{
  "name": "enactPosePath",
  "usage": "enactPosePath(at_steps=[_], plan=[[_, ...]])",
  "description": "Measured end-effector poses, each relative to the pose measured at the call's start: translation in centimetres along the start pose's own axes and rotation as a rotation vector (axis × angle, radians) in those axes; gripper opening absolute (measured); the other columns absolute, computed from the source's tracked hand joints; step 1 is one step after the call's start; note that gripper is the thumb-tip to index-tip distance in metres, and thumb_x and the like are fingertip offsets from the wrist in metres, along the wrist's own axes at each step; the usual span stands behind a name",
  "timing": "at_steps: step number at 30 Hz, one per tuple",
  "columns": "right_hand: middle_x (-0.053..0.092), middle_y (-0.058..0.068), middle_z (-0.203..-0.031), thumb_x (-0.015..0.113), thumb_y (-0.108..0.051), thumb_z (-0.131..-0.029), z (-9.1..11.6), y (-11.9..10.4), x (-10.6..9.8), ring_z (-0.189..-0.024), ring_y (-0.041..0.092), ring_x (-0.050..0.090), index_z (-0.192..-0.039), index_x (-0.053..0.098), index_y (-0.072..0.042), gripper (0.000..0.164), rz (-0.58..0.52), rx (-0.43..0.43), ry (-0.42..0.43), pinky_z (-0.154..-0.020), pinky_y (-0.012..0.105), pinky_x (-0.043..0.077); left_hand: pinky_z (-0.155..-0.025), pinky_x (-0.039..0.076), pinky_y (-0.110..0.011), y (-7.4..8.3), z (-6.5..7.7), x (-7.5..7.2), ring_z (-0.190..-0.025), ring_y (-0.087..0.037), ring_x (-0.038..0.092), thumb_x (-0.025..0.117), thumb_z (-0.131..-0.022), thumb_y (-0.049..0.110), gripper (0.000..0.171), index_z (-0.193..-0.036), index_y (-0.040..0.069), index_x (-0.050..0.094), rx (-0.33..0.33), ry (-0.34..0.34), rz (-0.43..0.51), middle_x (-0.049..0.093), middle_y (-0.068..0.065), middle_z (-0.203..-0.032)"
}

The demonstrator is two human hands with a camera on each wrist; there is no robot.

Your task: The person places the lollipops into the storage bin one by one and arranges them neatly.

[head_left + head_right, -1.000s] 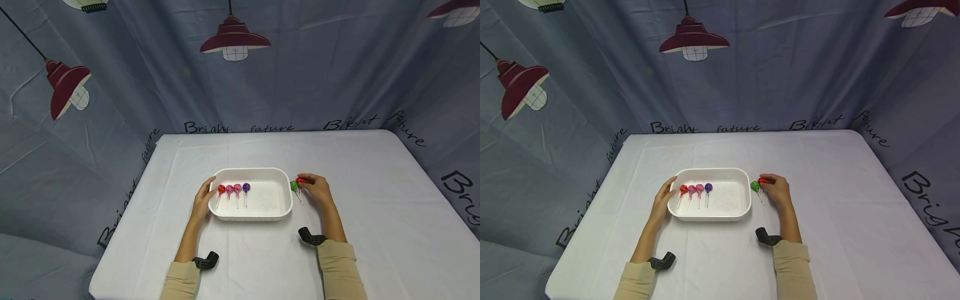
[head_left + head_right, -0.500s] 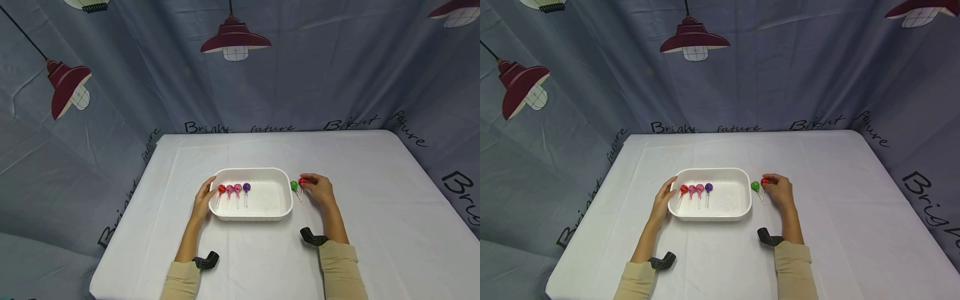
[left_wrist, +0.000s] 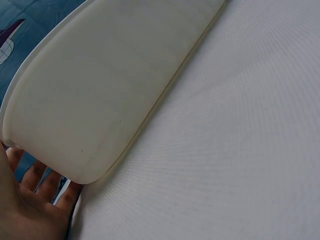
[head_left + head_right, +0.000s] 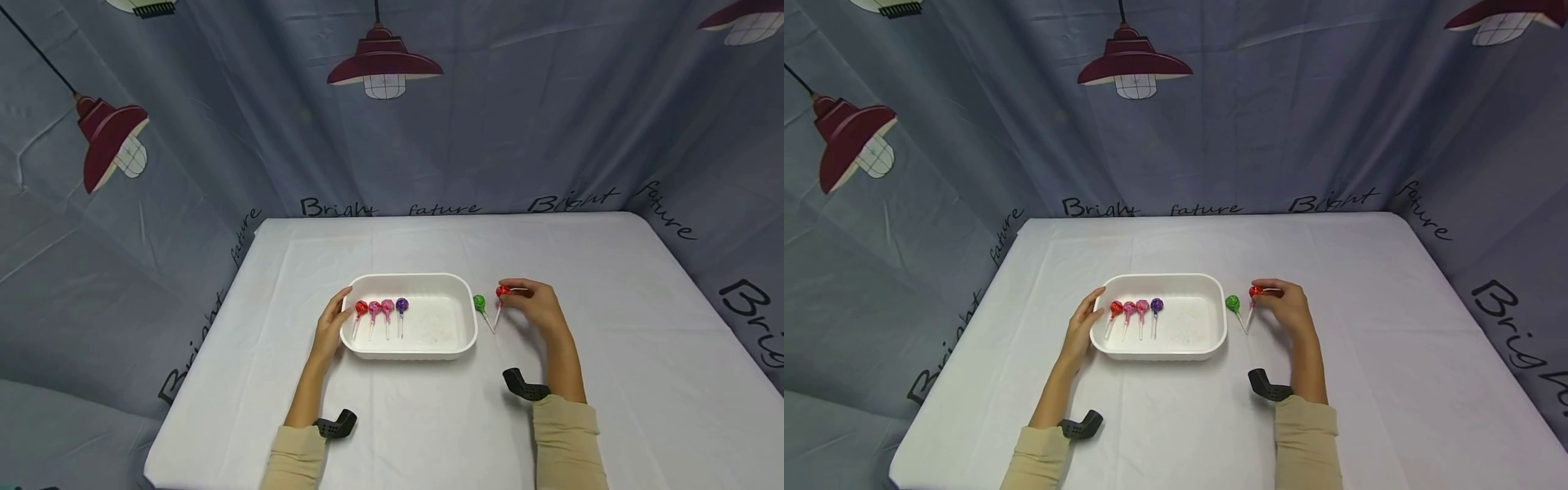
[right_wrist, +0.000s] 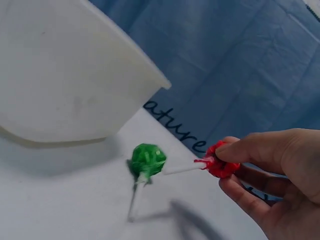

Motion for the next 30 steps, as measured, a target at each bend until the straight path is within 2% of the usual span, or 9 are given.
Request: enactPosePath(at_steps=[5, 7, 8, 10, 12, 13, 17, 20, 30], plan=[[0.066, 0.005, -0.107, 0.074, -0.039, -0.076, -2.0, 2.8, -0.2, -0.095, 0.013, 0.061, -0.118, 0.063, -0.013, 0.05, -0.074, -0.07, -0.039, -0.081, 0.019, 0.045, -0.109, 0.022, -0.029, 0.0, 0.0, -0.1, -0.132, -0.009, 0.029, 0.052, -0.094, 0.016, 0.04, -0.133, 0.025, 0.049, 0.008, 0.005, 0.008, 0.037, 0.006, -0.143], [0.066, 0.002, -0.106, 0.074, -0.04, -0.075, -3.0, 4.0, -0.1, -0.095, 0.013, 0.062, -0.117, 0.064, -0.016, 0.049, -0.112, -0.106, -0.052, -0.079, 0.017, 0.047, -0.109, 0.021, -0.029, 0.0, -0.1, -0.1, -0.133, -0.01, 0.028, 0.052, -0.094, 0.016, 0.04, -0.133, 0.024, 0.049, 0.008, 0.008, 0.011, 0.037, 0.005, -0.143], [0.066, 0.004, -0.108, 0.073, -0.038, -0.077, -3.0, 3.8, -0.1, -0.097, 0.016, 0.062, -0.119, 0.063, -0.015, 0.048, -0.123, -0.12, -0.074, -0.082, 0.019, 0.047, -0.109, 0.021, -0.03, 0.0, -0.1, -0.1, -0.133, -0.01, 0.027, 0.052, -0.094, 0.016, 0.04, -0.133, 0.024, 0.049, 0.008, 0.006, 0.011, 0.036, 0.004, -0.144], [0.065, 0.006, -0.109, 0.072, -0.033, -0.08, -2.6, 2.6, 0.1, -0.098, 0.018, 0.061, -0.119, 0.062, -0.012, 0.046, -0.139, -0.151, -0.103, -0.084, 0.022, 0.047, -0.109, 0.021, -0.03, 0.0, -0.1, -0.1, -0.134, -0.01, 0.026, 0.052, -0.094, 0.017, 0.04, -0.133, 0.024, 0.049, 0.006, 0.005, 0.01, 0.034, 0.002, -0.145], [0.064, 0.01, -0.111, 0.071, -0.027, -0.082, -1.4, -0.1, 0.2, -0.099, 0.02, 0.061, -0.12, 0.061, -0.008, 0.044, -0.149, -0.155, -0.131, -0.087, 0.027, 0.047, -0.109, 0.021, -0.03, -0.1, 0.0, -0.1, -0.134, -0.01, 0.026, 0.052, -0.094, 0.017, 0.04, -0.133, 0.025, 0.049, 0.003, -0.002, 0.013, 0.033, 0.001, -0.146], [0.064, 0.01, -0.111, 0.071, -0.023, -0.082, -1.0, -1.0, 0.4, -0.098, 0.02, 0.061, -0.12, 0.061, -0.007, 0.042, -0.195, -0.179, -0.155, -0.087, 0.028, 0.047, -0.109, 0.02, -0.03, 0.2, 0.1, 0.0, -0.134, -0.01, 0.025, 0.051, -0.095, 0.016, 0.04, -0.134, 0.024, 0.048, -0.003, -0.009, 0.017, 0.031, -0.001, -0.147], [0.063, 0.015, -0.111, 0.069, -0.016, -0.083, 0.8, -5.2, 1.0, -0.096, 0.017, 0.062, -0.119, 0.06, -0.001, 0.039, -0.203, -0.181, -0.177, -0.084, 0.023, 0.048, -0.11, 0.018, -0.032, 1.7, 0.6, 0.4, -0.136, -0.014, 0.021, 0.048, -0.096, 0.012, 0.042, -0.137, 0.018, 0.044, -0.017, -0.036, 0.016, 0.025, -0.009, -0.149], [0.063, 0.017, -0.111, 0.069, -0.017, -0.083, 0.9, -6.4, 1.6, -0.095, 0.015, 0.061, -0.118, 0.06, 0.0, 0.039, -0.156, -0.158, -0.169, -0.082, 0.02, 0.048, -0.11, 0.017, -0.033, 2.5, 0.9, 0.5, -0.136, -0.016, 0.02, 0.046, -0.096, 0.009, 0.043, -0.139, 0.012, 0.042, -0.022, -0.044, 0.013, 0.023, -0.012, -0.15], [0.063, 0.017, -0.108, 0.069, -0.01, -0.083, 0.1, -7.6, 4.4, -0.09, 0.017, 0.062, -0.115, 0.062, -0.001, 0.035, -0.184, -0.159, -0.195, -0.08, 0.026, 0.051, -0.111, 0.017, -0.035, 2.4, 0.8, 0.6, -0.137, -0.018, 0.019, 0.046, -0.096, 0.009, 0.044, -0.14, 0.009, 0.039, -0.018, -0.053, 0.023, 0.023, -0.012, -0.15]])
Point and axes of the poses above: each hand's wrist, its own z-axis away from the middle knuckle, its own x-axis out of the palm, y = z × x, the point moved 5 cm from there along -z, towards the middle knuckle
